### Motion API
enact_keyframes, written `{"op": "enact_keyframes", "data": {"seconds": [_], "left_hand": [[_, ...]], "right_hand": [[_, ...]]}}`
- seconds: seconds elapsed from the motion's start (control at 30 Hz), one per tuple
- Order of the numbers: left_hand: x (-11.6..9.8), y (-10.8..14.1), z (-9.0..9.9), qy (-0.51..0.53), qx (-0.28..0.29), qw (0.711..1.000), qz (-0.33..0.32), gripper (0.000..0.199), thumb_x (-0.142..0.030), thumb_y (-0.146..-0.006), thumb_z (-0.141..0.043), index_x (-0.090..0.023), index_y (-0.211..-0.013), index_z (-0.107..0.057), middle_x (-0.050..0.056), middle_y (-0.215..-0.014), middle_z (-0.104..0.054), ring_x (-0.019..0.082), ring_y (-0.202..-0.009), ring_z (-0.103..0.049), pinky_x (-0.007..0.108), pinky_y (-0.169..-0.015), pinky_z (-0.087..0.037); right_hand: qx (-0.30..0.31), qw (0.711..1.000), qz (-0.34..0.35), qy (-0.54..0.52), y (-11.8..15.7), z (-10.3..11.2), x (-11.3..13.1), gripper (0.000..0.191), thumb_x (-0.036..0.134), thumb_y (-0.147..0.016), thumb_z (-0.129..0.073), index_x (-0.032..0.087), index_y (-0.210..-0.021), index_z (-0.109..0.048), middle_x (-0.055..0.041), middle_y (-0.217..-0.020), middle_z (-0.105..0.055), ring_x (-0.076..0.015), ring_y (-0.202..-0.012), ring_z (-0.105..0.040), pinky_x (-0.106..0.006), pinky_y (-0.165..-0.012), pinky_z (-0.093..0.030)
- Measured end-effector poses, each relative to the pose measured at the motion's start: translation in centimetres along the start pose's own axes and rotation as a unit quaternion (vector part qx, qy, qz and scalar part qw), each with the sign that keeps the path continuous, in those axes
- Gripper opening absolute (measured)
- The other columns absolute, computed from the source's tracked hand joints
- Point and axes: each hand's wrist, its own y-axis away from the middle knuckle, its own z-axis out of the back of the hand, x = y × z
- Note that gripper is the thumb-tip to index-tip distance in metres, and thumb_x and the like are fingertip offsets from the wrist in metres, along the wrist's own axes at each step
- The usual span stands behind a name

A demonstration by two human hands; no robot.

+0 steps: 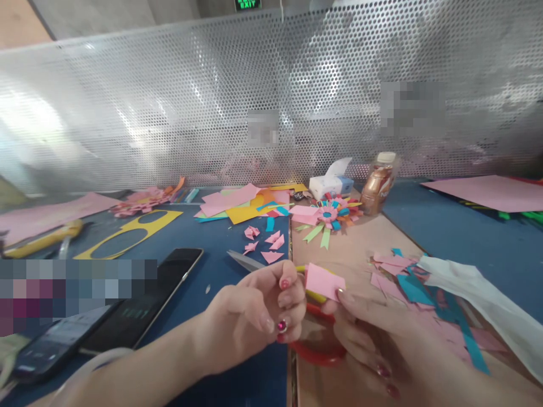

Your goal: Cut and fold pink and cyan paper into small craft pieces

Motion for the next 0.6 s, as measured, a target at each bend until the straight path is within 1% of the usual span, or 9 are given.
{"op": "enact_keyframes", "data": {"seconds": [0.1,0.17,0.23,0.3,0.37,0.43,0.5,0.53,0.6], "left_hand": [[-0.2,0.0,-0.1,0.004,-0.007,1.0,-0.014,0.032,0.001,-0.037,-0.043,-0.015,-0.064,-0.037,-0.003,-0.059,-0.033,0.006,-0.05,-0.035,0.022,-0.048,-0.022],[-0.3,0.0,-0.1,0.01,-0.013,1.0,-0.007,0.027,-0.002,-0.041,-0.044,-0.015,-0.063,-0.038,-0.003,-0.057,-0.033,0.006,-0.047,-0.033,0.022,-0.046,-0.02],[-0.6,0.0,0.0,0.022,-0.014,1.0,0.017,0.016,-0.01,-0.049,-0.045,-0.015,-0.063,-0.04,-0.004,-0.054,-0.03,0.005,-0.043,-0.028,0.021,-0.043,-0.018],[-0.9,0.0,0.1,0.028,-0.016,0.999,0.035,0.006,-0.02,-0.058,-0.042,-0.015,-0.062,-0.041,-0.005,-0.051,-0.027,0.005,-0.039,-0.022,0.02,-0.04,-0.015],[-1.0,-0.1,0.3,0.018,-0.027,0.998,0.047,0.013,-0.026,-0.067,-0.039,-0.015,-0.062,-0.042,-0.005,-0.048,-0.026,0.004,-0.036,-0.018,0.018,-0.037,-0.013],[-0.8,-0.1,0.3,-0.014,-0.051,0.996,0.068,0.022,-0.032,-0.076,-0.034,-0.016,-0.065,-0.043,-0.006,-0.046,-0.028,0.004,-0.034,-0.02,0.016,-0.035,-0.014],[-0.4,-0.1,0.2,-0.084,-0.069,0.989,0.096,0.028,-0.037,-0.081,-0.029,-0.017,-0.071,-0.046,-0.005,-0.046,-0.034,0.004,-0.031,-0.025,0.015,-0.032,-0.015],[-0.1,-0.1,0.0,-0.129,-0.072,0.983,0.107,0.029,-0.039,-0.083,-0.029,-0.017,-0.075,-0.048,-0.004,-0.047,-0.038,0.004,-0.03,-0.029,0.015,-0.03,-0.016],[0.3,0.0,-0.4,-0.208,-0.059,0.967,0.132,0.03,-0.039,-0.084,-0.031,-0.016,-0.082,-0.05,-0.003,-0.049,-0.044,0.004,-0.029,-0.034,0.014,-0.028,-0.019]], "right_hand": [[-0.009,1.0,0.015,0.009,0.0,-0.2,-0.1,0.042,0.04,-0.081,-0.042,0.015,-0.048,-0.034,0.0062,-0.045,-0.026,-0.0029,-0.034,-0.021,-0.015,-0.031,-0.022],[-0.019,0.999,0.023,0.016,0.0,-0.2,-0.1,0.041,0.042,-0.08,-0.044,0.015,-0.049,-0.035,0.0061,-0.044,-0.027,-0.0031,-0.034,-0.022,-0.014,-0.03,-0.022],[-0.031,0.998,0.033,0.033,-0.1,-0.1,-0.2,0.039,0.043,-0.077,-0.047,0.015,-0.052,-0.039,0.0063,-0.043,-0.029,-0.0031,-0.034,-0.024,-0.014,-0.03,-0.023],[-0.023,0.998,0.037,0.053,-0.2,0.2,-0.4,0.035,0.044,-0.076,-0.05,0.016,-0.056,-0.044,0.0067,-0.04,-0.03,-0.0031,-0.033,-0.025,-0.015,-0.032,-0.026],[-0.013,0.997,0.042,0.07,-0.2,0.4,-0.5,0.033,0.044,-0.075,-0.051,0.016,-0.058,-0.045,0.0071,-0.038,-0.03,-0.0031,-0.031,-0.025,-0.015,-0.032,-0.027],[-0.013,0.995,0.043,0.094,-0.2,0.6,-0.6,0.033,0.043,-0.075,-0.051,0.016,-0.057,-0.044,0.0071,-0.037,-0.031,-0.0029,-0.031,-0.025,-0.015,-0.031,-0.025],[-0.025,0.99,0.051,0.125,-0.1,0.5,-0.6,0.034,0.043,-0.076,-0.05,0.016,-0.056,-0.046,0.0069,-0.036,-0.03,-0.0026,-0.031,-0.025,-0.015,-0.032,-0.023],[-0.027,0.988,0.055,0.143,0.0,0.4,-0.5,0.034,0.043,-0.077,-0.049,0.016,-0.056,-0.047,0.0067,-0.036,-0.03,-0.0027,-0.031,-0.025,-0.015,-0.032,-0.023],[-0.028,0.982,0.059,0.177,0.4,0.1,-0.3,0.033,0.042,-0.077,-0.049,0.016,-0.058,-0.051,0.0064,-0.037,-0.03,-0.0032,-0.033,-0.026,-0.016,-0.034,-0.023]]}}
